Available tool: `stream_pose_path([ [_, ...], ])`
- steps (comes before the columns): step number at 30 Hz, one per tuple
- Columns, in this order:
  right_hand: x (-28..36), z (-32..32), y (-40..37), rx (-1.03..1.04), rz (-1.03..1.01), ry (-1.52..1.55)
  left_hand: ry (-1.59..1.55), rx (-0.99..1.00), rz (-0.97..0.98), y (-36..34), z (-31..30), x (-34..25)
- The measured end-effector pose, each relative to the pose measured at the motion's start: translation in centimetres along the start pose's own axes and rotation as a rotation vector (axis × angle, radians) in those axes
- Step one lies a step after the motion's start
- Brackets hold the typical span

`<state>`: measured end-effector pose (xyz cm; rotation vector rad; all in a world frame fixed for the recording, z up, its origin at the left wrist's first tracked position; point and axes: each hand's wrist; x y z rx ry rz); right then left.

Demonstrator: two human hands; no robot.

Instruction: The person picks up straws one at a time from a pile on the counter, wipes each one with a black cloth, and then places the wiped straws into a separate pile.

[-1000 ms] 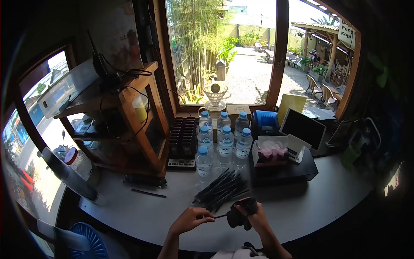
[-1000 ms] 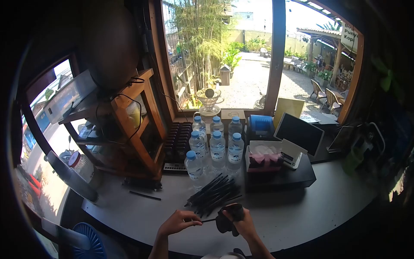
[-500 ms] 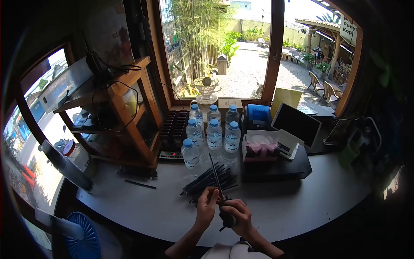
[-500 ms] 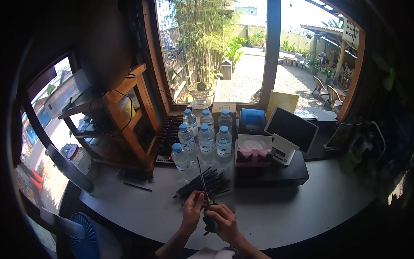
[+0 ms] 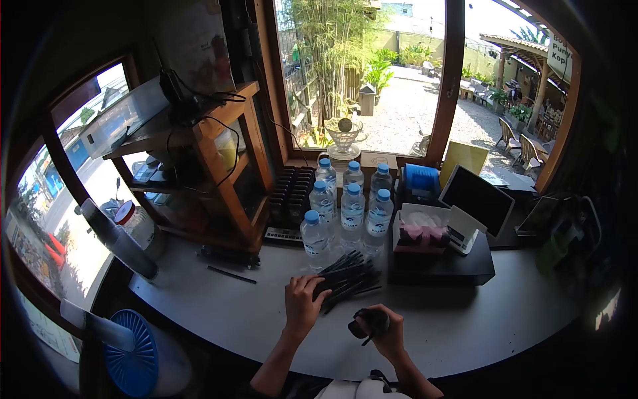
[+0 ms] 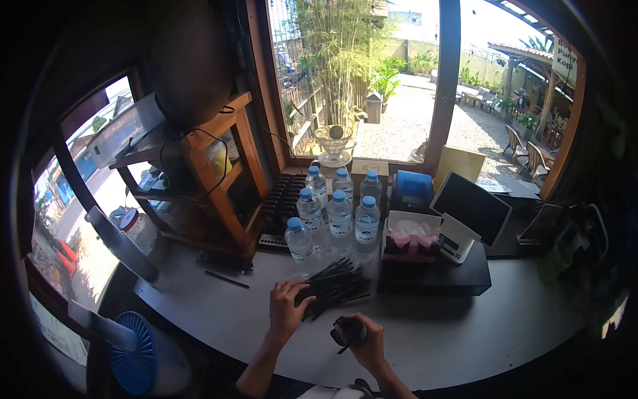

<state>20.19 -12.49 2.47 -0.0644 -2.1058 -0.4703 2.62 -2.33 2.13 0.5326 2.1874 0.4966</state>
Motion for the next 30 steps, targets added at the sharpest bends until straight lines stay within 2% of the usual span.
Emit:
stream_pose_path([
  [5,1.7,3.8,1.1,0.108,0.058,0.092,-0.088,0.066,-0.157,-2.1,-3.6,4.0],
  [7,2.5,6.3,1.5,0.130,0.024,0.126,-0.100,0.076,-0.261,-2.5,-5.9,7.0],
  [8,3.1,7.5,1.6,0.166,0.031,0.142,-0.073,0.118,-0.371,-2.3,-7.3,8.4],
  [11,4.6,11.8,2.2,0.263,0.043,0.191,-0.007,0.061,-0.418,-2.2,-10.6,14.4],
  [16,7.0,18.1,3.1,0.341,0.046,0.256,0.114,0.119,-0.200,-2.1,-12.6,21.4],
  [19,7.7,20.7,3.8,0.331,0.054,0.254,0.064,0.226,-0.248,-1.8,-12.7,23.4],
  [20,7.9,21.3,3.9,0.322,0.063,0.247,0.014,0.189,-0.201,-1.7,-12.6,23.9],
  [23,7.0,22.9,3.9,0.164,0.128,0.263,-0.022,0.350,-0.125,-0.5,-14.2,24.3],
  [25,6.7,23.2,3.9,-0.053,0.256,0.368,-0.185,0.326,-0.142,0.4,-15.3,23.2],
  [26,6.9,23.1,3.9,-0.219,0.332,0.512,-0.267,0.311,-0.147,1.1,-16.0,22.4],
  [29,8.5,22.8,5.2,-0.639,0.463,0.815,-0.607,0.283,-0.219,2.7,-18.1,19.6],
  [30,8.9,22.9,5.4,-0.764,0.486,0.892,-0.918,0.225,-0.265,2.8,-17.9,19.2],
])
Point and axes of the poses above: each hand's wrist, its own y-axis towards the middle knuckle, its own z-axis out of the palm, x = y × z, and after that the axes turned 12 degrees about -y, right-handed
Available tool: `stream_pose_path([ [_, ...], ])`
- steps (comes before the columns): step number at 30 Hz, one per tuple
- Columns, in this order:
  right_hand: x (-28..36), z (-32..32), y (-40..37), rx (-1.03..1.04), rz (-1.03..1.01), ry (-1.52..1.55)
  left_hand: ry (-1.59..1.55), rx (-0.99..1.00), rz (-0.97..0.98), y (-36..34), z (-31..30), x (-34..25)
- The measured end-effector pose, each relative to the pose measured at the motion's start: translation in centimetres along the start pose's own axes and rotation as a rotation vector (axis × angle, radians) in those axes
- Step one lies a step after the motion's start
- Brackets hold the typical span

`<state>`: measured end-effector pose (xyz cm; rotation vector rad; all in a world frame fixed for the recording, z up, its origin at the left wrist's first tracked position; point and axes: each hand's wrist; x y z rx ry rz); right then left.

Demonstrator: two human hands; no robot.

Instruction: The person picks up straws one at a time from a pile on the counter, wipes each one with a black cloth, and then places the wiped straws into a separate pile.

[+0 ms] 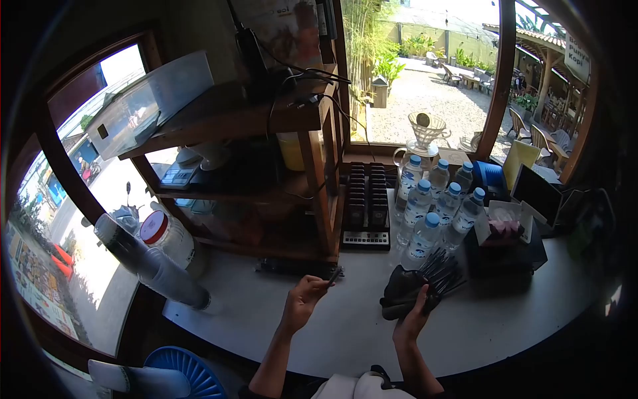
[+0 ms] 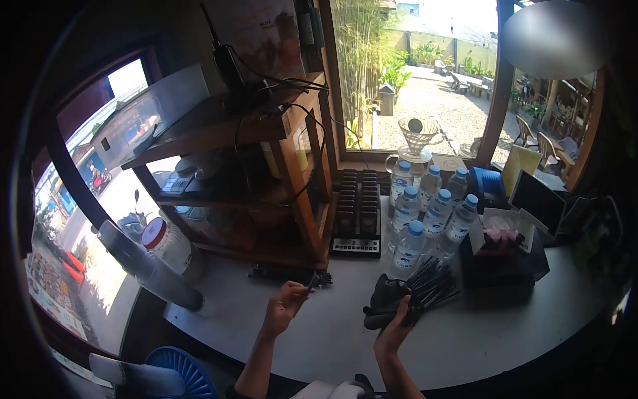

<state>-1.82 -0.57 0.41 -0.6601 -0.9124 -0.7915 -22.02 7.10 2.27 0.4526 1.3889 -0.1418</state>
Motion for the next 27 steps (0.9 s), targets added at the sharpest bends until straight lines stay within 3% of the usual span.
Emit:
stream_pose_path([
  [2,-1.7,-0.6,-0.8,0.200,-0.002,-0.072,-0.633,-0.051,0.003,0.1,1.4,0.0],
  [3,-2.4,-0.7,-1.3,0.302,0.000,-0.110,-0.628,-0.013,0.016,0.1,2.1,0.0],
  [5,0.2,1.9,-3.5,0.715,-0.189,-0.430,-0.614,0.060,0.043,0.1,3.1,-0.2],
  [7,-0.3,2.5,-4.3,0.929,-0.116,-0.638,-0.502,0.064,-0.002,-0.2,2.9,-0.6],
  [8,-0.1,2.8,-4.9,0.863,-0.225,-0.610,-0.481,0.097,0.025,-0.1,2.8,-0.9],
  [11,0.0,2.1,-4.3,0.934,-0.189,-0.744,-0.462,0.093,0.047,-0.4,1.7,-1.7],
  [14,1.0,2.0,-4.3,0.964,-0.425,-0.895,-0.484,0.086,0.076,-0.4,0.4,-2.6],
  [18,1.5,1.1,-2.8,0.991,-0.698,-1.067,-0.280,0.019,0.050,-0.7,-1.1,-4.9],
  [21,2.7,1.4,-2.8,0.980,-0.752,-1.148,-0.181,-0.069,0.129,-0.9,-0.7,-4.7],
  [27,2.2,0.5,-1.7,0.899,-0.772,-1.078,-0.330,-0.297,0.131,-1.5,-0.8,-4.6],
])
Point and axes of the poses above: each hand's wrist, its own y-axis towards the middle knuckle, its own z-axis out of the palm, x = y × z, and after that the axes turned 12 degrees about -y, right-handed
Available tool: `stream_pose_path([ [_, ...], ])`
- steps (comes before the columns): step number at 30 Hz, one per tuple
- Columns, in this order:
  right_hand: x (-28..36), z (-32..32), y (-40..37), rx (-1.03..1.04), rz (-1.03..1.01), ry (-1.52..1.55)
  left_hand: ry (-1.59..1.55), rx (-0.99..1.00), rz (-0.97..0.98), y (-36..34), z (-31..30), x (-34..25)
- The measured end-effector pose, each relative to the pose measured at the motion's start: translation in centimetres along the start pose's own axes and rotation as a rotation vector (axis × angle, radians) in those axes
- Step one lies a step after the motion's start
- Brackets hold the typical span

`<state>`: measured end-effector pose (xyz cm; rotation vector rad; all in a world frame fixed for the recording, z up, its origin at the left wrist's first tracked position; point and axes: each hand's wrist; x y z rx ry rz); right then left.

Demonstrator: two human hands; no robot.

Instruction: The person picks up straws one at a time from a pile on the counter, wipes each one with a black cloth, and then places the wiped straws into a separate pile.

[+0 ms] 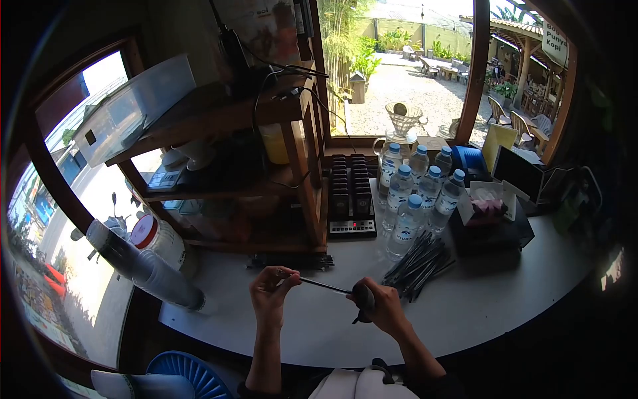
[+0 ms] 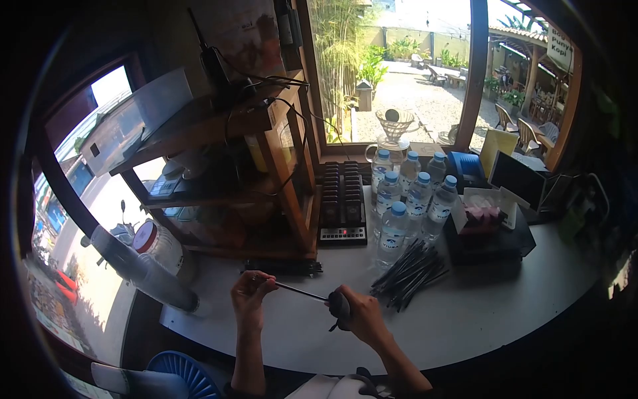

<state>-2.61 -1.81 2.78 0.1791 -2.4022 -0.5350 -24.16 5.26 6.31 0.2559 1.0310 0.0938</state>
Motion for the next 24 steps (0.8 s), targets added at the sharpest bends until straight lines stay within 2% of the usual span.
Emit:
stream_pose_path([
  [3,-1.2,0.7,-1.1,-0.107,0.120,0.252,-0.112,-0.017,-0.057,-0.8,0.3,1.0],
  [6,-1.6,1.3,-2.6,-0.350,0.298,0.469,-0.184,-0.070,-0.042,-1.2,0.7,1.7],
  [7,-1.8,1.4,-2.8,-0.532,0.430,0.506,-0.253,-0.121,-0.032,-1.2,0.7,1.8],
  [9,-2.2,1.0,-2.9,-0.666,0.585,0.943,-0.390,-0.224,-0.012,-1.2,0.7,1.8],
  [10,-2.1,0.7,-2.7,-0.729,0.654,1.166,-0.416,-0.191,-0.054,-1.3,0.8,2.0],
  [14,1.5,1.3,-2.2,-0.514,0.679,1.357,-0.441,-0.029,-0.275,-3.5,2.6,3.8],
  [16,3.6,0.9,-1.2,-0.332,0.494,1.315,-0.260,0.159,-0.378,-4.3,3.2,4.7],
  [17,4.1,0.8,-1.0,-0.240,0.402,1.289,-0.137,0.192,-0.424,-4.6,3.0,4.7],
  [19,2.1,2.7,-1.0,-0.217,0.396,1.216,0.109,0.253,-0.507,-4.7,2.4,4.4],
  [22,3.0,3.1,-1.0,-0.161,0.422,1.033,0.221,0.539,-0.492,-3.5,-0.6,2.6],
  [23,3.3,3.2,-0.9,-0.119,0.407,0.911,0.335,0.563,-0.518,-3.1,-1.4,1.6],
  [24,3.6,3.2,-0.7,-0.081,0.388,0.791,0.334,0.459,-0.421,-2.9,-1.5,1.3],
])
Point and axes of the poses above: each hand's wrist, its own y-axis towards the middle knuckle, its own z-axis out of the palm, x = y × z, and after that the axes turned 12 degrees about -y, right-handed
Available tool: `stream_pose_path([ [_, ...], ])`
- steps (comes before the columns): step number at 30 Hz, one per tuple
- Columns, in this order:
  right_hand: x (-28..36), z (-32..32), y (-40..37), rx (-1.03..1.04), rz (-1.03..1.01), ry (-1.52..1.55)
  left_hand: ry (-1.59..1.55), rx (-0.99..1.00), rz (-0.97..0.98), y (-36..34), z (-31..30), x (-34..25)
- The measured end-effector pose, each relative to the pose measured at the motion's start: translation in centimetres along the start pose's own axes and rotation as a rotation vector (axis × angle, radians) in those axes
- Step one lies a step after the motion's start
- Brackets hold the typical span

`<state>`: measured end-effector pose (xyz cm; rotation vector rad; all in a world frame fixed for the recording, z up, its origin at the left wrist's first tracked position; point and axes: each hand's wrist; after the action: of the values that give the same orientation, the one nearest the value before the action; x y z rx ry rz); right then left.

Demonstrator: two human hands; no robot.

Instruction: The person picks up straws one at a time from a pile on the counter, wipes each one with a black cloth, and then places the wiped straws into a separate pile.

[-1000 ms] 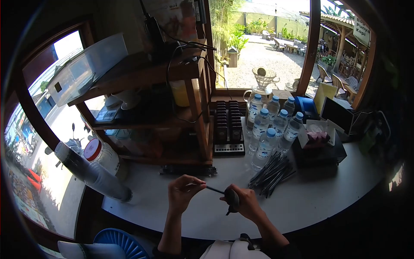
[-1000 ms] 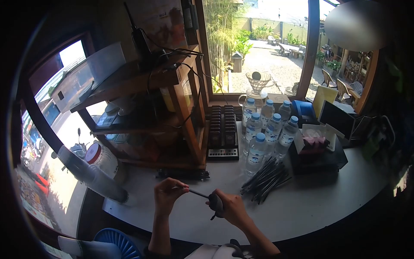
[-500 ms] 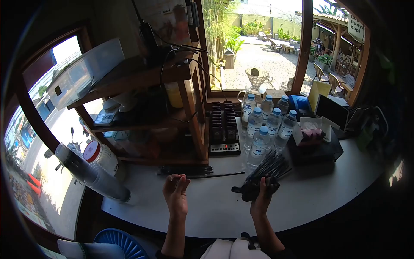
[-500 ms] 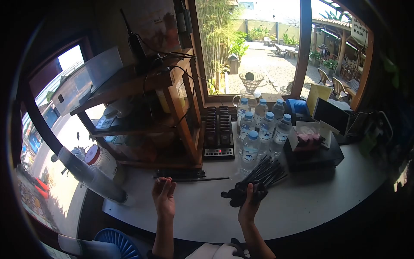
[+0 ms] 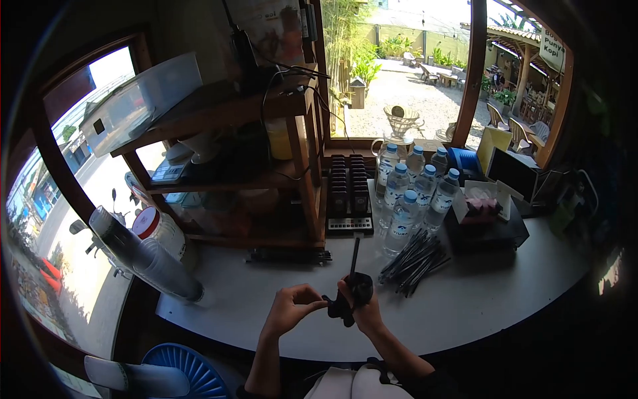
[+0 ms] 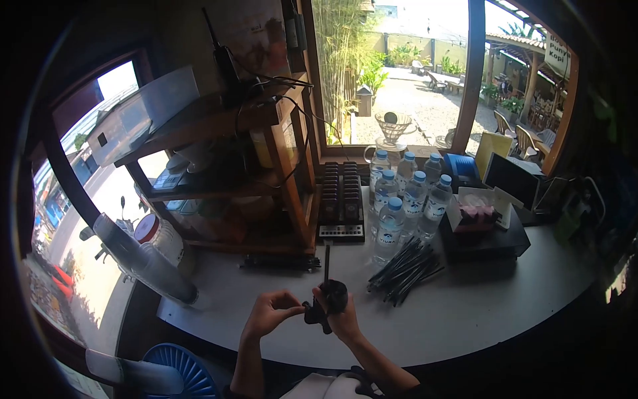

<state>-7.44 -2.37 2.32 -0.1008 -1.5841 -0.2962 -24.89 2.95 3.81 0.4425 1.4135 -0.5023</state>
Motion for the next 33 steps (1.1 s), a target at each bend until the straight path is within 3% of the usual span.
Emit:
stream_pose_path([
  [2,0.9,0.5,-0.2,0.091,-0.030,-0.145,-0.004,-0.232,0.154,0.0,-0.4,-0.8],
  [3,1.0,0.8,-0.3,0.163,-0.015,-0.166,-0.084,-0.206,0.253,-0.1,0.6,-2.1],
  [5,1.1,1.5,-0.6,0.270,-0.008,-0.256,-0.084,-0.139,0.250,-0.3,1.8,-2.7],
  [8,0.1,2.5,-1.0,0.249,-0.012,-0.095,-0.146,-0.164,0.281,-0.2,1.9,-1.5],
  [9,1.0,2.7,-0.8,0.186,-0.084,-0.190,-0.188,-0.202,0.332,0.0,1.8,-1.1],
  [15,2.1,2.6,0.2,0.316,-0.203,-0.642,-0.492,-0.499,0.449,0.0,2.0,-1.4],
  [21,1.3,3.4,-0.6,0.346,-0.213,-0.628,-0.559,-0.708,0.564,-0.5,-0.9,-1.1],
  [24,1.7,3.2,-0.8,0.345,-0.114,-0.482,-0.672,-0.553,0.520,0.0,-1.7,-0.2],
  [27,0.1,3.0,-0.2,0.272,-0.013,-0.371,-0.511,-0.328,0.301,0.3,-0.8,-0.1],
  [30,-0.1,2.5,0.1,0.291,-0.026,-0.351,-0.427,-0.313,0.235,0.9,-1.2,1.0],
  [33,0.0,1.2,0.1,0.413,-0.147,-0.476,-0.592,-0.483,0.378,1.9,-1.4,-0.1],
])
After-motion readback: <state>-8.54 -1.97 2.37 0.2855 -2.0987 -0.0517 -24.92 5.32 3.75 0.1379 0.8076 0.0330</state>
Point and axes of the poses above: each hand's wrist, its own y-axis towards the middle knuckle, its own z-axis out of the palm, x = y × z, and after that the axes turned 12 degrees about -y, right-handed
